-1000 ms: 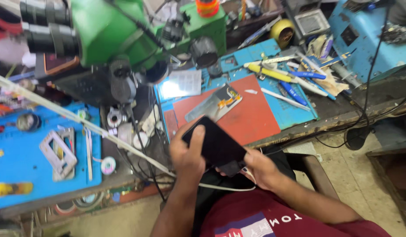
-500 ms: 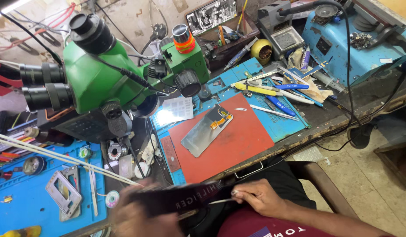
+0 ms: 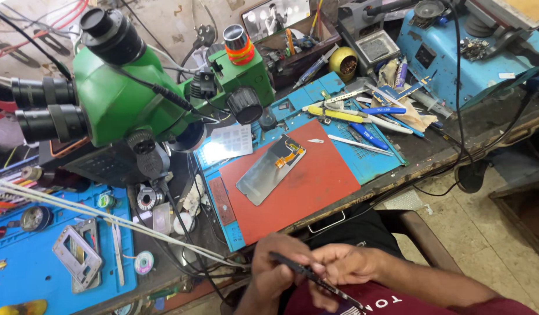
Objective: The person handles a disassembled smartphone, connects a charging cable, and checks the device. They then pick up another phone and repeat the process. The task involves connecting and disconnecting cables and inspecting the internal components.
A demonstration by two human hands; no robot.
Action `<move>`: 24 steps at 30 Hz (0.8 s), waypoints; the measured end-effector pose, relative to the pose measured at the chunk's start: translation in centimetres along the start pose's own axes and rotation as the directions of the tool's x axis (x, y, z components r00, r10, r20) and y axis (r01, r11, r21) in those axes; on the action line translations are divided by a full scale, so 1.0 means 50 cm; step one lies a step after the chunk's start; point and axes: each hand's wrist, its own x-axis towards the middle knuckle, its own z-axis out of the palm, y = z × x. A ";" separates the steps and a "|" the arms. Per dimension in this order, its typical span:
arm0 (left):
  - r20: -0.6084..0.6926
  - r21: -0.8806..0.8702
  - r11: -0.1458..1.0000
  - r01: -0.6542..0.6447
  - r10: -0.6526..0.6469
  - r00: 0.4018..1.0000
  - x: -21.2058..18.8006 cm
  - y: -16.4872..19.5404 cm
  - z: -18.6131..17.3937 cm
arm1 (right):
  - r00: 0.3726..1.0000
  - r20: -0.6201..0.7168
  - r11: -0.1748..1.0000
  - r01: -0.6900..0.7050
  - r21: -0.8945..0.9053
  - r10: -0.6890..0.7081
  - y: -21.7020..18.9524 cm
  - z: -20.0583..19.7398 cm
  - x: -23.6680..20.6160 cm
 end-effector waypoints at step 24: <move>-0.464 0.341 0.859 0.381 -0.199 0.863 -0.055 -0.042 -0.037 | -0.395 -0.064 -0.076 0.329 -0.941 -0.917 -0.254 0.019 -0.411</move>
